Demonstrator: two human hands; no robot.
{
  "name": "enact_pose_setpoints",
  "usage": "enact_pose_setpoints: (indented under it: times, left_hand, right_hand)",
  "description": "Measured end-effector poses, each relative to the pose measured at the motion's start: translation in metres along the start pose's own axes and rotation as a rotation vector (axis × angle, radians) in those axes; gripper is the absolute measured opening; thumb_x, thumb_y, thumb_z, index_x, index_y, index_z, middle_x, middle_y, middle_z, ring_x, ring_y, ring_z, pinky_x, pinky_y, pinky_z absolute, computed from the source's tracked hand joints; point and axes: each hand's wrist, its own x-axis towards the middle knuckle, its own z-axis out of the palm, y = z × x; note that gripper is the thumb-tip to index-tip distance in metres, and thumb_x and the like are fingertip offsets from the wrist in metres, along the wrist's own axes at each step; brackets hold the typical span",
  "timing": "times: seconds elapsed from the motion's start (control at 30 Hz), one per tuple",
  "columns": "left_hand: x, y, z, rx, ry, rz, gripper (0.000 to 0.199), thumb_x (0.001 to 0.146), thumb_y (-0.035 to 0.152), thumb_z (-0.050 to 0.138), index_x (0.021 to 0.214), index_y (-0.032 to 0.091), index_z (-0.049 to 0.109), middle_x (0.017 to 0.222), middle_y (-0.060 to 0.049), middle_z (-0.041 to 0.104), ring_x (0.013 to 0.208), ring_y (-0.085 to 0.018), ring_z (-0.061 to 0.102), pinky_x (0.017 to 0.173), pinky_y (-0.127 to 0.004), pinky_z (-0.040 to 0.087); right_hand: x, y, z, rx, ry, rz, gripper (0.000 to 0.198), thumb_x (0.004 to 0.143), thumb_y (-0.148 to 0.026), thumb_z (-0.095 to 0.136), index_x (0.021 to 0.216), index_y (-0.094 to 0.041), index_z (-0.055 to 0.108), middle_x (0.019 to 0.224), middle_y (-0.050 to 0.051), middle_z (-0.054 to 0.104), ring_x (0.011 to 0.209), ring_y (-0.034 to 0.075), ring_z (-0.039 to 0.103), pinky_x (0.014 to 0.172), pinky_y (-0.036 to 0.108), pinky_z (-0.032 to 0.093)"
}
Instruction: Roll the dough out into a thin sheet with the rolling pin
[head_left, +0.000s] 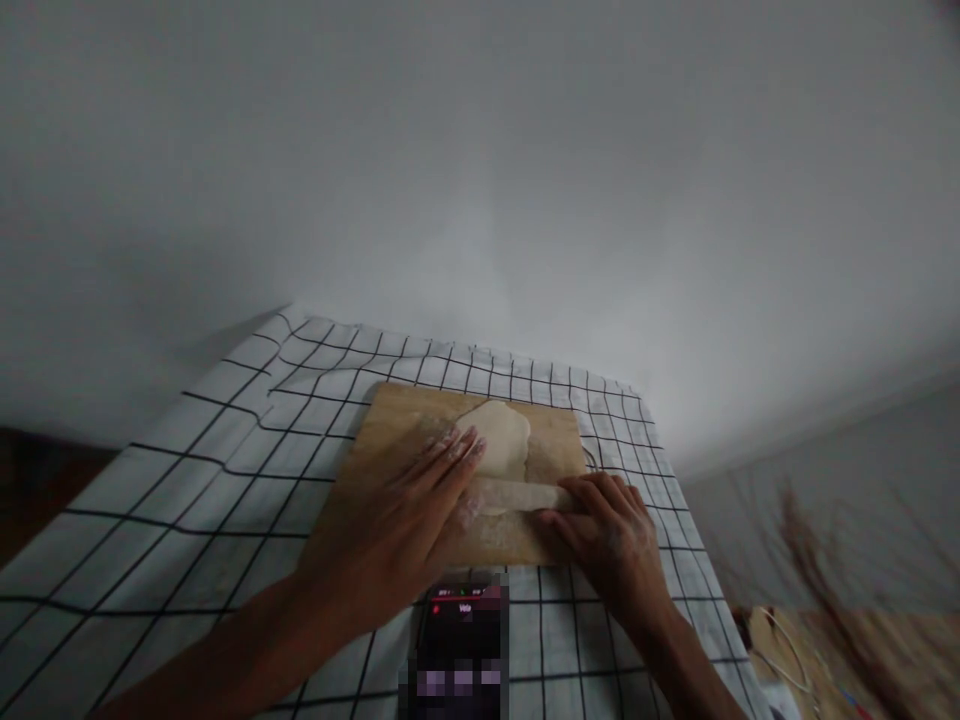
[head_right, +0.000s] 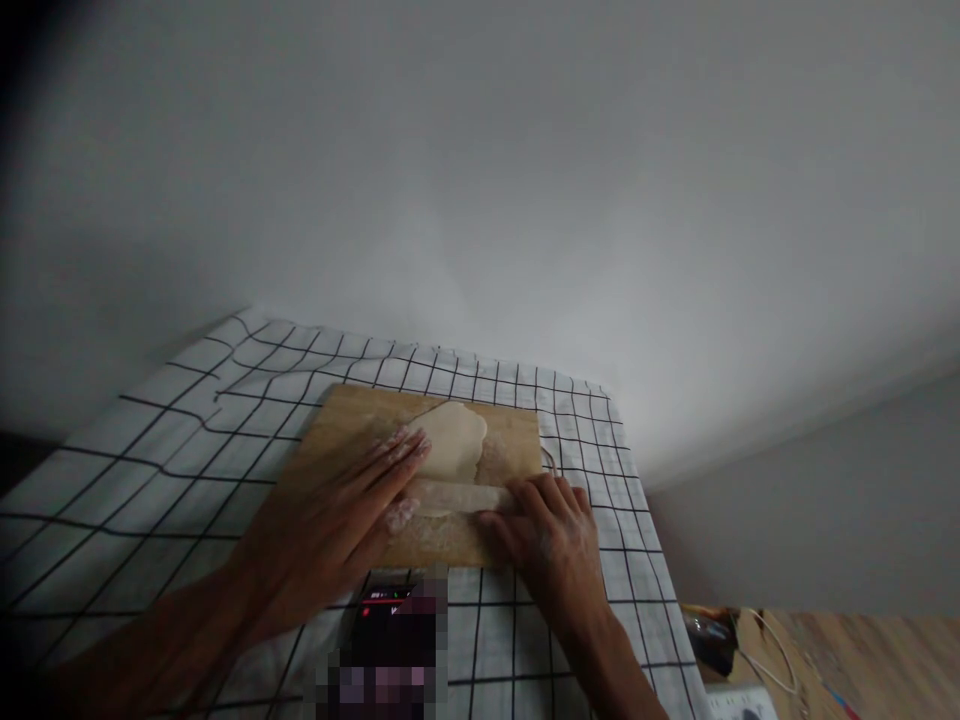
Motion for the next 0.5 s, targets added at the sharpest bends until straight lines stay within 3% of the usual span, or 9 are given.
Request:
enact_pose_setpoints:
  times: [0.1, 0.23, 0.4, 0.5]
  left_hand:
    - [0.012, 0.009, -0.001, 0.023, -0.008, 0.006, 0.052, 0.106, 0.029, 0.041, 0.155, 0.011, 0.043, 0.164, -0.012, 0.039, 0.154, -0.027, 0.033, 0.127, -0.047, 0.033]
    - [0.045, -0.005, 0.010, 0.081, 0.004, -0.035, 0.051, 0.106, 0.029, 0.039, 0.152, 0.010, 0.048, 0.163, -0.014, 0.041, 0.154, -0.030, 0.031, 0.127, -0.053, 0.028]
    - [0.085, -0.036, 0.028, 0.117, 0.049, -0.167, 0.050, 0.105, 0.029, 0.038, 0.150, 0.010, 0.050, 0.158, -0.017, 0.047, 0.152, -0.033, 0.036, 0.124, -0.059, 0.029]
    - [0.092, -0.039, 0.030, 0.111, 0.044, -0.221, 0.051, 0.104, 0.030, 0.038, 0.149, 0.010, 0.051, 0.156, -0.018, 0.049, 0.150, -0.034, 0.039, 0.123, -0.059, 0.030]
  right_hand:
    - [-0.004, 0.010, 0.000, -0.014, -0.050, 0.003, 0.039, 0.103, -0.052, 0.053, 0.129, -0.026, 0.065, 0.133, 0.008, 0.068, 0.120, 0.026, 0.061, 0.101, 0.044, 0.050]
    - [0.023, 0.026, 0.013, -0.085, -0.104, -0.028, 0.046, 0.110, -0.043, 0.035, 0.148, -0.026, 0.053, 0.160, 0.004, 0.047, 0.154, 0.026, 0.032, 0.123, 0.055, 0.029]
    - [0.094, 0.047, 0.029, -0.071, -0.153, 0.047, 0.050, 0.111, -0.041, 0.025, 0.144, -0.023, 0.059, 0.164, 0.006, 0.042, 0.156, 0.025, 0.028, 0.124, 0.057, 0.026]
    - [0.111, 0.052, 0.031, -0.060, -0.172, 0.049, 0.051, 0.111, -0.042, 0.026, 0.146, -0.022, 0.057, 0.165, 0.007, 0.040, 0.156, 0.025, 0.027, 0.124, 0.056, 0.028]
